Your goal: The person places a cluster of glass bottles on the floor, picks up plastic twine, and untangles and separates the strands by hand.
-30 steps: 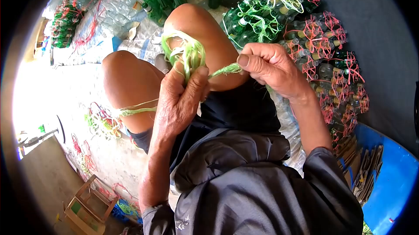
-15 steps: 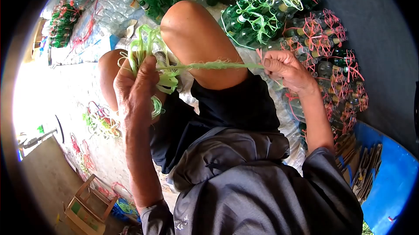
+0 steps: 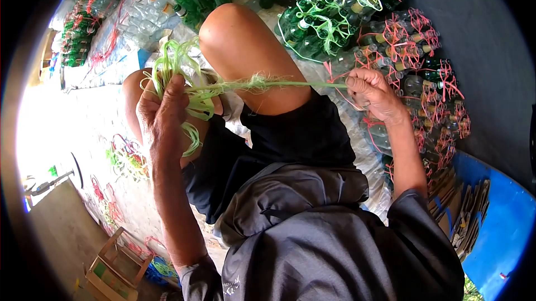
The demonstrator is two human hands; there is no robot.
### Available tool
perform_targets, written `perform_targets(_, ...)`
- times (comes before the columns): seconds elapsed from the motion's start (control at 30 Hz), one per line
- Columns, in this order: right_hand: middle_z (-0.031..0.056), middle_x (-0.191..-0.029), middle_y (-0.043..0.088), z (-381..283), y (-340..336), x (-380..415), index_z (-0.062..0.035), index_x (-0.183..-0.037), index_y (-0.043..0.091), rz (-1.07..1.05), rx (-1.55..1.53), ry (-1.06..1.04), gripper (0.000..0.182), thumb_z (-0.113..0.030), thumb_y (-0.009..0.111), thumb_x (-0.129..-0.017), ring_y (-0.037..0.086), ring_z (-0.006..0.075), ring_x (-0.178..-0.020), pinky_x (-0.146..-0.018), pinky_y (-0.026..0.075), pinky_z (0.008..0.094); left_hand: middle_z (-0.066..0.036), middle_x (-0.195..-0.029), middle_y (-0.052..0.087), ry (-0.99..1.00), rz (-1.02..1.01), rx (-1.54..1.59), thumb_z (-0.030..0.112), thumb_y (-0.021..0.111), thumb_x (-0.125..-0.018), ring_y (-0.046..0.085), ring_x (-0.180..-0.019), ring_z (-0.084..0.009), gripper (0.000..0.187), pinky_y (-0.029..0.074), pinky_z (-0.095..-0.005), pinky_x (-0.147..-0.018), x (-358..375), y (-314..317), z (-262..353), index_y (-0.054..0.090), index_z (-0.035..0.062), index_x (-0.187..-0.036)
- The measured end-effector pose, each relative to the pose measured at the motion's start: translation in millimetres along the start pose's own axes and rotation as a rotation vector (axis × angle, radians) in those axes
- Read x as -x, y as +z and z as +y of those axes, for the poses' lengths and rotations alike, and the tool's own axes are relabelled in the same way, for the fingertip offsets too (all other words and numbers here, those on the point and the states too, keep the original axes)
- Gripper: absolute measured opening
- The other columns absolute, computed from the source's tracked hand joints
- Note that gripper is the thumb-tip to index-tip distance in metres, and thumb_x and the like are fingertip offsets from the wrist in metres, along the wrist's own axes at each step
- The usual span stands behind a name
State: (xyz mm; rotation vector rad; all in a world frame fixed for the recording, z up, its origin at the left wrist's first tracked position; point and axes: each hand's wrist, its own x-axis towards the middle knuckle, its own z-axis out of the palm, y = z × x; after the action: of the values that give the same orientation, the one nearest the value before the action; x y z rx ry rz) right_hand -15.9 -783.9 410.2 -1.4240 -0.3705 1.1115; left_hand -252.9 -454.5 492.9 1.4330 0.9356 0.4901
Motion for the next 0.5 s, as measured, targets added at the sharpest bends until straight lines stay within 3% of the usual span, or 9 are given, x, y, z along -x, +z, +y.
perform_targets(0.17,-0.0088,-0.065,0.041,12.2,-7.2,1.5,-0.0085,-0.082,0.058,0.063,0.016,-0.021,0.029,-0.026,0.067,-0.104,0.030,0.0005,-0.050,-0.046,0.024,0.0213,0.002,-0.084,0.063,-0.003,-0.005,0.000,0.020,0.076,-0.098,0.051,-0.062,-0.0029,0.028,0.036,-0.0175,-0.051,1.8,2.2,-0.4,0.058,0.0120,-0.118)
perform_targets(0.27,-0.0120,-0.059,0.042,14.4,-14.5,5.7,-0.0075,-0.085,0.064,0.118,-0.144,0.013,0.026,-0.026,0.070,-0.101,0.032,-0.0009,-0.048,-0.045,0.023,0.0204,0.001,-0.085,0.063,0.010,-0.036,0.048,0.019,0.074,-0.099,0.052,-0.063,-0.0031,0.026,0.036,-0.0169,-0.052,8.1,13.4,2.9,0.058,0.0089,-0.115)
perform_targets(0.37,-0.0112,-0.062,0.043,24.8,-24.2,9.8,-0.0085,-0.086,0.064,0.174,-0.277,0.027,0.025,-0.027,0.069,-0.102,0.034,-0.0001,-0.048,-0.045,0.024,0.0205,0.004,-0.087,0.066,0.079,-0.107,0.012,0.020,0.071,-0.102,0.056,-0.070,-0.0041,0.018,0.045,-0.0182,-0.062,9.9,14.6,9.3,0.069,0.0071,-0.115)
perform_targets(0.4,-0.0110,-0.063,0.043,28.2,-25.1,12.3,-0.0091,-0.085,0.063,0.207,-0.241,0.041,0.027,-0.028,0.069,-0.102,0.034,0.0002,-0.049,-0.045,0.024,0.0209,0.004,-0.092,0.068,0.013,-0.036,-0.012,0.021,0.072,-0.102,0.059,-0.073,-0.0041,0.024,0.048,-0.0185,-0.065,7.2,15.2,8.5,0.068,0.0068,-0.120)
perform_targets(0.5,-0.0104,-0.067,0.043,48.3,-30.2,18.4,-0.0108,-0.080,0.061,0.265,-0.033,0.034,0.032,-0.033,0.070,-0.102,0.033,0.0010,-0.053,-0.047,0.025,0.0220,0.004,-0.094,0.068,0.001,-0.101,0.018,0.022,0.072,-0.101,0.059,-0.075,-0.0039,0.027,0.049,-0.0193,-0.066,6.4,16.1,5.7,0.068,0.0073,-0.124)
